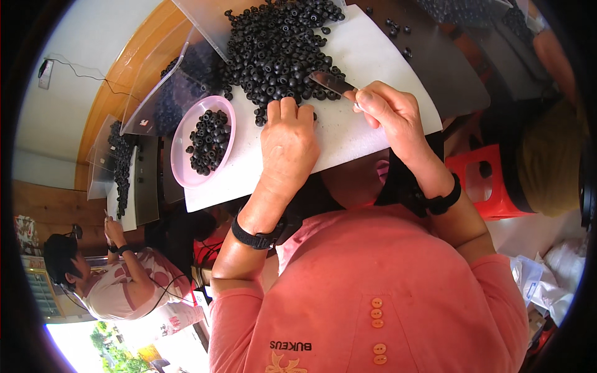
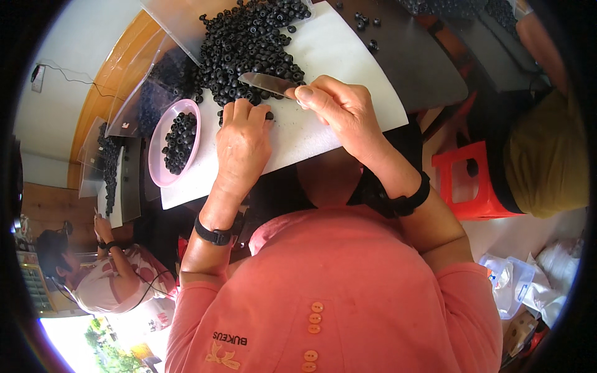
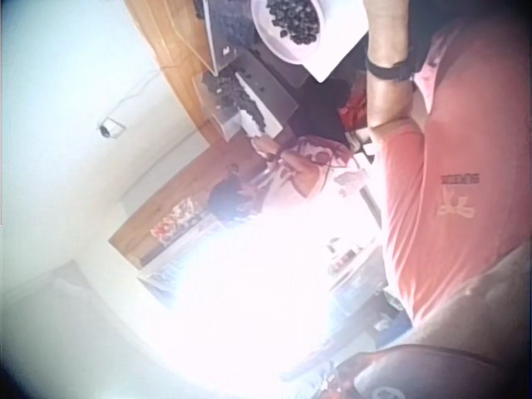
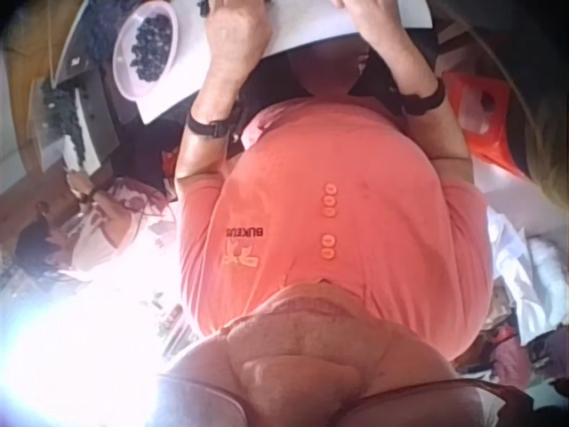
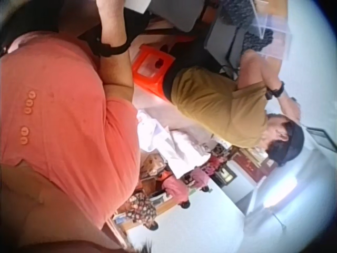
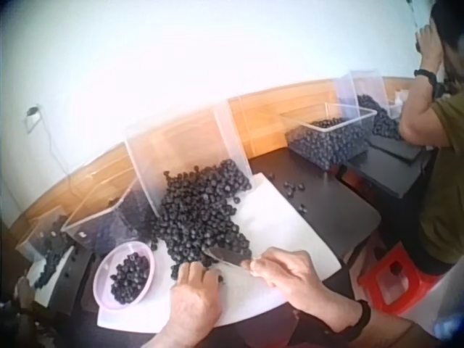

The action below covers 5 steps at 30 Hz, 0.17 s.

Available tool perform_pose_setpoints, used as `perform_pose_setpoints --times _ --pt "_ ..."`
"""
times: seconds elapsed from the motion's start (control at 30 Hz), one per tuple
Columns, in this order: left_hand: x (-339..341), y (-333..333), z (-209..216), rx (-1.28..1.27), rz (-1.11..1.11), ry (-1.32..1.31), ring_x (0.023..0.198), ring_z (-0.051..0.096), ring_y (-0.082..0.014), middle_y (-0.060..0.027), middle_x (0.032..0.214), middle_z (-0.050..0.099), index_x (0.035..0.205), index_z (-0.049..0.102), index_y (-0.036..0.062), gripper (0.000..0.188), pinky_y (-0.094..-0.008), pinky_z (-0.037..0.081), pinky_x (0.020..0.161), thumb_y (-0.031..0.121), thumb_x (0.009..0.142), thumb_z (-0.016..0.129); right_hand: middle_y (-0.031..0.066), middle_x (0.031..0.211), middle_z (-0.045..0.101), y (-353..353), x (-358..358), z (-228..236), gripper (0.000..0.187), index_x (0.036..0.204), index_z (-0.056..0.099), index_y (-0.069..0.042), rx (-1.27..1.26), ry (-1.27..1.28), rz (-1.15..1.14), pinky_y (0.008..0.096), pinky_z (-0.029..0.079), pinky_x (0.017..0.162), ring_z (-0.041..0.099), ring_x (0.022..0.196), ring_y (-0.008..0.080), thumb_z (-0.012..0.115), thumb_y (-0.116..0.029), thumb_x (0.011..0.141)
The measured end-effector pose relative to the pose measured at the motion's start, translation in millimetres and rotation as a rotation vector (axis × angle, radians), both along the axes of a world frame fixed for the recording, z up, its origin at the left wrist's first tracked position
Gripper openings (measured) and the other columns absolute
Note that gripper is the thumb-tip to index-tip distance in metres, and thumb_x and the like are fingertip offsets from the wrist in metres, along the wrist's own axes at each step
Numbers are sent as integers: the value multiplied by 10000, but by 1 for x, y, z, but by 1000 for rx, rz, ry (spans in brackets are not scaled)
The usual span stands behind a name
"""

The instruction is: Manually sorting and removing stems or pits from olives using a small knife.

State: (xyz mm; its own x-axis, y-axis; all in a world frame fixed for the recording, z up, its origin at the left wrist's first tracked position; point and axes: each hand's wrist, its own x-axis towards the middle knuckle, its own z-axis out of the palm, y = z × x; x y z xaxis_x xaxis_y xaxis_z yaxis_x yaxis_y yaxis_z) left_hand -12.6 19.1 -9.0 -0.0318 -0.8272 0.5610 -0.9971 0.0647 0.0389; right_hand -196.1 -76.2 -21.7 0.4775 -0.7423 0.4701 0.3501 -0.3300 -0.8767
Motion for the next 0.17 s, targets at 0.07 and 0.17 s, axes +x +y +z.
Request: perform_pose_setpoints --times 0.07,0.17 --pt "-3 6 7 -5 6 29 896 596 -327 -121 924 591 1011 707 31 259 -427 536 707 -9 760 757 71 902 754 1 0 0 346 834 687 8 -13 6 -20 211 354 522 440 599 33 650 -273 1032" --pt "-7 27 31 0 -251 234 969 623 -315 -129 1003 633 1103 722 47 334 -402 548 741 11 775 769 72 905 756 0 -3 1 341 844 691 6 -31 30 -63 212 357 521 444 599 33 650 -274 1033"
